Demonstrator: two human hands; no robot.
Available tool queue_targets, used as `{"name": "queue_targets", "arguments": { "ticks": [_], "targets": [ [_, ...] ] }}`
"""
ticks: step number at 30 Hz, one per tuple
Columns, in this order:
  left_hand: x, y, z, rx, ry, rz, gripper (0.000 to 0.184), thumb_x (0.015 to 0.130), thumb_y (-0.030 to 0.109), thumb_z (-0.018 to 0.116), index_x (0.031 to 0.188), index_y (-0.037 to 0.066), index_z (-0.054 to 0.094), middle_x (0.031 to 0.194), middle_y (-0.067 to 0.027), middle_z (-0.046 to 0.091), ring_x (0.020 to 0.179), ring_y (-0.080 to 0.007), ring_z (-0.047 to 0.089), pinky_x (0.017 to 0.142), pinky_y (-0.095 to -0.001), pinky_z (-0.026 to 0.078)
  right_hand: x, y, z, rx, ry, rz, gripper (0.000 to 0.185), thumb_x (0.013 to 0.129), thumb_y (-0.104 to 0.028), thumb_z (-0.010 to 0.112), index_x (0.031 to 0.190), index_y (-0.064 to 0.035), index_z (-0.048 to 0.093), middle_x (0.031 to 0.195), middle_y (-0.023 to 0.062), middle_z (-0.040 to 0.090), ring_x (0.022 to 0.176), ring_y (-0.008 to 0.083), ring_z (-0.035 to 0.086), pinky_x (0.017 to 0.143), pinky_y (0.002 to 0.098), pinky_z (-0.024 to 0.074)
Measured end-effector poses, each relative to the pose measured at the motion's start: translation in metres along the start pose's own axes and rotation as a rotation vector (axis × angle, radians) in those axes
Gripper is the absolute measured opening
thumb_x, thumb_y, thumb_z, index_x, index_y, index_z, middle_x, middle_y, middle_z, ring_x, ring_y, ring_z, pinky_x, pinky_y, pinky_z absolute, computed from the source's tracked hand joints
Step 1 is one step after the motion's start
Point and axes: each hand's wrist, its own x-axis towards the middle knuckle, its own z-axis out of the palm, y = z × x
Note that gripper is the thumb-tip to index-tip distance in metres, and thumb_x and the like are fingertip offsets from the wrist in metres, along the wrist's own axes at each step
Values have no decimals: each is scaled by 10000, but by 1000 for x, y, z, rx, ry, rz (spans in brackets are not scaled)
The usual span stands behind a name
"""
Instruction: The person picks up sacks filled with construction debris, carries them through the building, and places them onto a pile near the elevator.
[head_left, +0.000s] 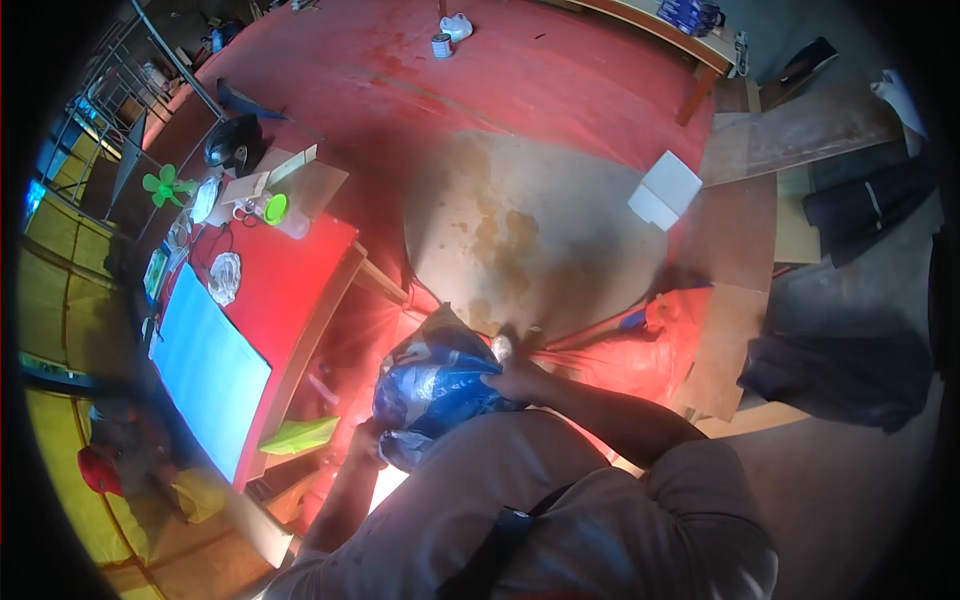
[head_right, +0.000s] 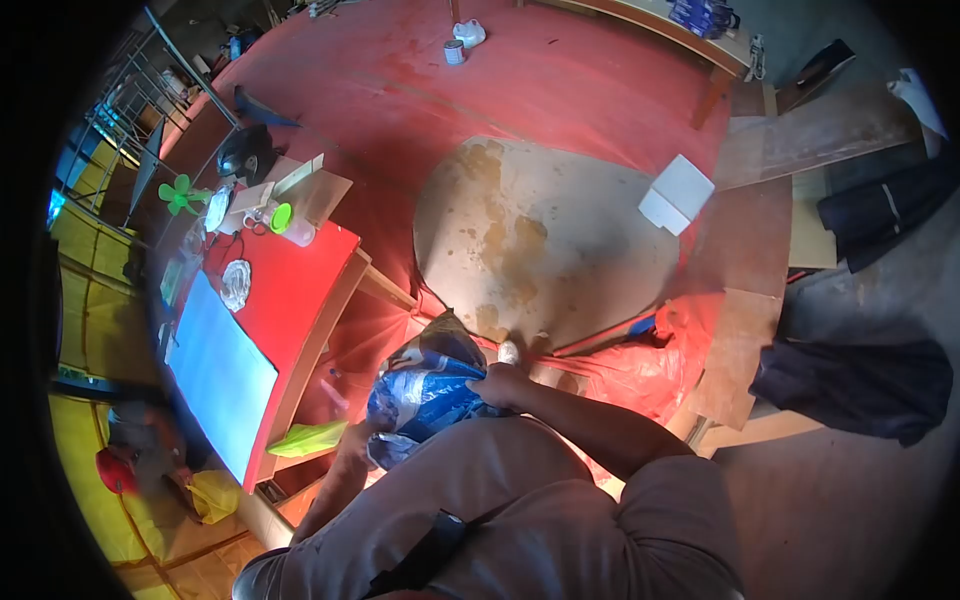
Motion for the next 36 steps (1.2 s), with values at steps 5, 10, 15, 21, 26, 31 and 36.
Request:
{"name": "queue_targets", "arguments": {
  "ticks": [5,10,15,21,26,31,36],
  "targets": [
    [95,77,58,-136,48,22,239,757,69,544,976,-28,536,896,-104,579,758,-185,590,651,-291,493,112,-29,-116,-253,-13,-143,554,793,-458,480,1013,45,560,977,210,584,906,277,580,788,367,438],
    [197,143,97,588,284,134,258,694,95,652,913,-28,594,853,-113,608,751,-178,600,677,-271,484,220,-76,-245,-276,-254,-162,519,783,-431,502,957,52,581,948,234,579,906,333,561,787,382,424],
    [308,242,155,845,472,29,405,602,179,738,928,-20,605,868,-140,624,793,-185,607,730,-279,466,356,-132,-372,-432,-351,-344,514,796,-409,482,970,66,573,980,250,566,932,348,547,806,389,413],
    [428,395,235,1019,608,69,393,639,187,714,937,-37,590,858,-151,623,811,-202,602,738,-295,457,470,-237,-519,-397,-393,-568,583,802,-447,468,1069,69,521,1028,253,547,992,333,526,851,370,403],
    [555,556,286,708,781,134,324,677,142,674,932,-38,590,861,-132,621,837,-207,594,747,-299,451,561,-359,-653,-559,-458,-541,591,803,-467,472,1036,73,532,1003,236,565,959,335,542,827,378,416],
    [693,602,132,660,687,-56,414,645,212,691,1002,24,596,937,-159,615,899,-220,589,803,-308,440,719,-444,-727,-577,-326,-570,516,812,-426,470,1018,39,561,1006,235,565,949,340,548,808,398,423],
    [811,747,109,963,622,-32,460,582,240,700,1000,71,606,941,-173,612,916,-260,591,790,-317,447,831,-556,-826,-655,-458,-483,551,795,-454,477,1009,45,570,1005,223,570,952,345,548,817,413,417]
  ]
}}
